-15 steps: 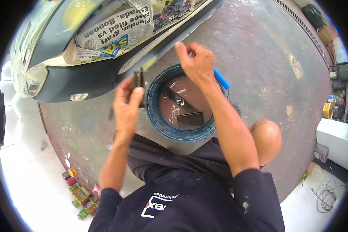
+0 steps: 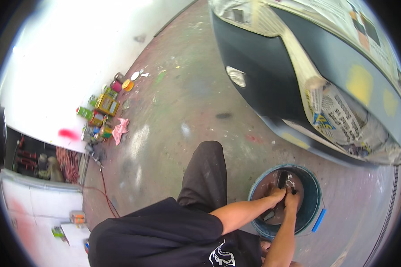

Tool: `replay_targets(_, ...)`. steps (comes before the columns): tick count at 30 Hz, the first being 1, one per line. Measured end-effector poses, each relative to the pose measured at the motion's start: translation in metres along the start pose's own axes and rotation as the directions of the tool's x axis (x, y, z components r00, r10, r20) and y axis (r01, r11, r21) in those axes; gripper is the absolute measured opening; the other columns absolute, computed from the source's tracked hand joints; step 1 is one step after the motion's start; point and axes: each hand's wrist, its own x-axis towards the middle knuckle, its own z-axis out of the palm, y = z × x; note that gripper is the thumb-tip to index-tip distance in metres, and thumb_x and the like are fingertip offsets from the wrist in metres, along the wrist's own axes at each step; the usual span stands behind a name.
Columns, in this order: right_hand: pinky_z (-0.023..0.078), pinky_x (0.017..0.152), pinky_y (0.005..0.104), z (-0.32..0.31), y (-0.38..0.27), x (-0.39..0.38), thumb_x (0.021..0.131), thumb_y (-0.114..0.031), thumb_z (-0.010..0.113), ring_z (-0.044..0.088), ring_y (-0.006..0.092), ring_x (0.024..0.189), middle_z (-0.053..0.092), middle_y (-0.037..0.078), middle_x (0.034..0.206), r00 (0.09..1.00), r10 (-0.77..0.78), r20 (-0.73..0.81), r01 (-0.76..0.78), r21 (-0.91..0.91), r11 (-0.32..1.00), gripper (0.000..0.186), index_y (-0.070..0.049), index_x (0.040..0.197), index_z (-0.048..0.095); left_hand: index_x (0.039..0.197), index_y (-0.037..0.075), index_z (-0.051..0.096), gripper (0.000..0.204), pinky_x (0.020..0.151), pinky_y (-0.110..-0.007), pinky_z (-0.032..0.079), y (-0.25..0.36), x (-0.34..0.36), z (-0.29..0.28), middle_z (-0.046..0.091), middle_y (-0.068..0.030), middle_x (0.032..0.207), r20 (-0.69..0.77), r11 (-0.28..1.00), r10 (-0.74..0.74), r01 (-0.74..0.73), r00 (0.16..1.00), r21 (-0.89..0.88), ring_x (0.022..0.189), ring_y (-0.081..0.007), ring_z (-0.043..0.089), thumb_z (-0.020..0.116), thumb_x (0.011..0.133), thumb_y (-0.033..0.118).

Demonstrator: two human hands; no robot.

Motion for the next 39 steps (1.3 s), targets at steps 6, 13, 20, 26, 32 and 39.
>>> replay_targets(6,0.036,0.125,0.0503,-0.002,0.042,0.044,0.112,-0.058,0.04,0.044,0.044,0.153,0.047,0.031,0.164,0.932,0.31,0.188,-0.328,0.069,0.942,0.078,0.003,0.161,0.046,0.166,-0.002,0.034,0.097,0.123,-0.053,0.04,0.007,0.005,0.008,0.052,-0.0319,0.158,0.252,0.993,0.103,-0.086,0.962,-0.079,0.146,-0.0486,0.052,0.076,0.093,0.047)
replay_targets(13,0.043,0.119,0.047,-0.052,0.015,0.032,0.118,-0.05,0.03,0.057,0.0418,0.142,0.061,0.027,0.153,0.997,0.017,0.076,-0.005,-0.155,0.988,0.069,0.004,0.151,0.058,0.164,-0.004,0.036,0.092,0.116,-0.052,0.049,0.031,-0.067,-0.01,0.06,-0.0387,0.144,0.002,0.928,0.372,-0.372,0.928,0.027,0.133,-0.051,0.063,0.067,0.096,0.049)
replay_targets(20,0.056,0.095,0.0487,-0.113,-0.031,-0.012,0.109,-0.04,0.063,0.074,0.0397,0.11,0.076,0.023,0.119,0.997,-0.023,-0.073,0.019,-0.067,0.998,0.048,0.004,0.126,0.073,0.142,-0.009,0.04,0.072,0.109,-0.044,0.05,0.075,-0.126,-0.05,0.062,-0.0317,0.129,0.014,0.907,0.382,-0.372,0.924,-0.199,0.122,-0.04,0.066,0.077,0.084,0.013)
replay_targets(26,0.057,0.101,0.0472,-0.145,-0.101,-0.068,0.116,-0.037,0.051,0.073,0.0284,0.107,0.075,0.013,0.124,0.815,0.203,0.543,-0.535,0.569,0.625,0.04,-0.005,0.135,0.065,0.154,-0.001,0.046,0.071,0.11,-0.047,0.049,0.069,-0.193,-0.089,0.057,-0.0258,0.142,0.041,0.869,0.494,-0.494,0.869,-0.006,0.13,-0.0417,0.062,0.077,0.095,0.023)
replay_targets(32,0.053,0.11,0.0477,-0.144,-0.168,-0.127,0.118,-0.046,0.039,0.069,0.0301,0.118,0.073,0.014,0.13,0.755,0.06,0.653,-0.577,0.619,0.533,0.051,-0.004,0.137,0.063,0.162,0.006,0.041,0.075,0.102,-0.055,0.054,0.08,-0.273,-0.138,0.054,-0.0218,0.145,0.024,0.859,0.509,-0.51,0.86,0.049,0.126,-0.0474,0.064,0.072,0.099,0.033)
replay_targets(39,0.059,0.099,0.0496,-0.09,-0.277,-0.212,0.112,-0.058,0.05,0.071,0.0305,0.112,0.071,0.013,0.119,0.65,0.049,0.758,-0.588,0.461,0.665,0.061,-0.001,0.131,0.061,0.165,0.024,0.044,0.072,0.097,-0.052,0.056,0.088,-0.318,-0.266,0.056,-0.0166,0.143,-0.028,0.883,0.465,-0.462,0.885,0.08,0.121,-0.0458,0.066,0.07,0.098,0.029)
